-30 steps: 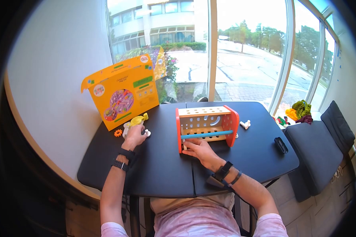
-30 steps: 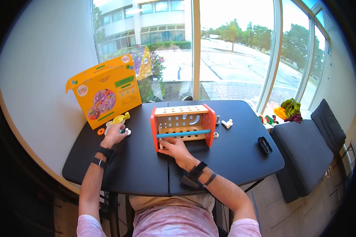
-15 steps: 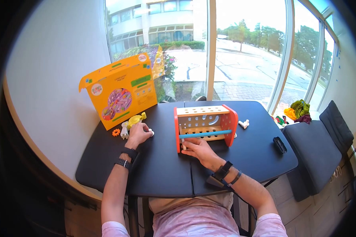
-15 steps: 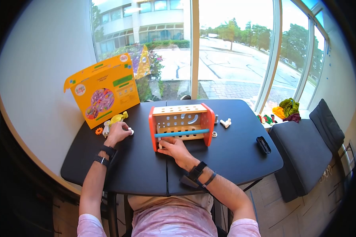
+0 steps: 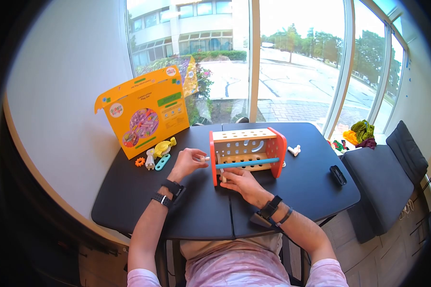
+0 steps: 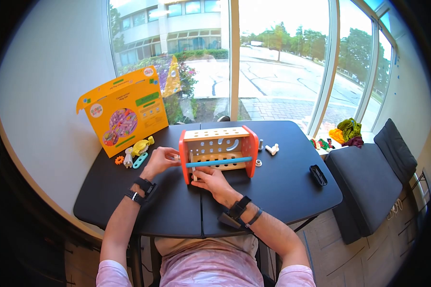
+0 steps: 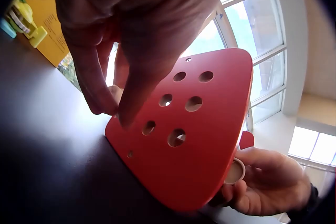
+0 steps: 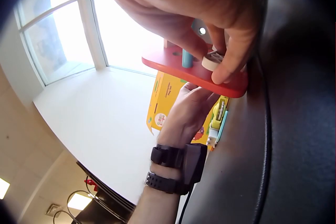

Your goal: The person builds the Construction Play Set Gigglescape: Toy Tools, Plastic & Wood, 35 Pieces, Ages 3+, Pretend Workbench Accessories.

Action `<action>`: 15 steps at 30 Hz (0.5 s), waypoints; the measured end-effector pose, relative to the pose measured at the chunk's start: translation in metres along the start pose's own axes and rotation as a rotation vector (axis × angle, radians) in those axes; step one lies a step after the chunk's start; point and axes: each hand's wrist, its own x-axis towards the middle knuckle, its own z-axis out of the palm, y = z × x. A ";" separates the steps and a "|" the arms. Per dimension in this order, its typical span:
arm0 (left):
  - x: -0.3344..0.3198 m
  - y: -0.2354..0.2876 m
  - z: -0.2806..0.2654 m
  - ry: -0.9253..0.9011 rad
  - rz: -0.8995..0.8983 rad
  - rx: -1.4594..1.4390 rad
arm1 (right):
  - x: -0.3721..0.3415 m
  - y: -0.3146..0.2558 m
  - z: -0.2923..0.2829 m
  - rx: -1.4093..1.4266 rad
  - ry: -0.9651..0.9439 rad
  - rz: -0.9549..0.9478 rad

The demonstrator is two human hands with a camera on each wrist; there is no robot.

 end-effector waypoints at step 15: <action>0.027 -0.044 0.024 -0.127 -0.003 -0.291 | 0.001 0.001 0.001 -0.013 -0.001 -0.008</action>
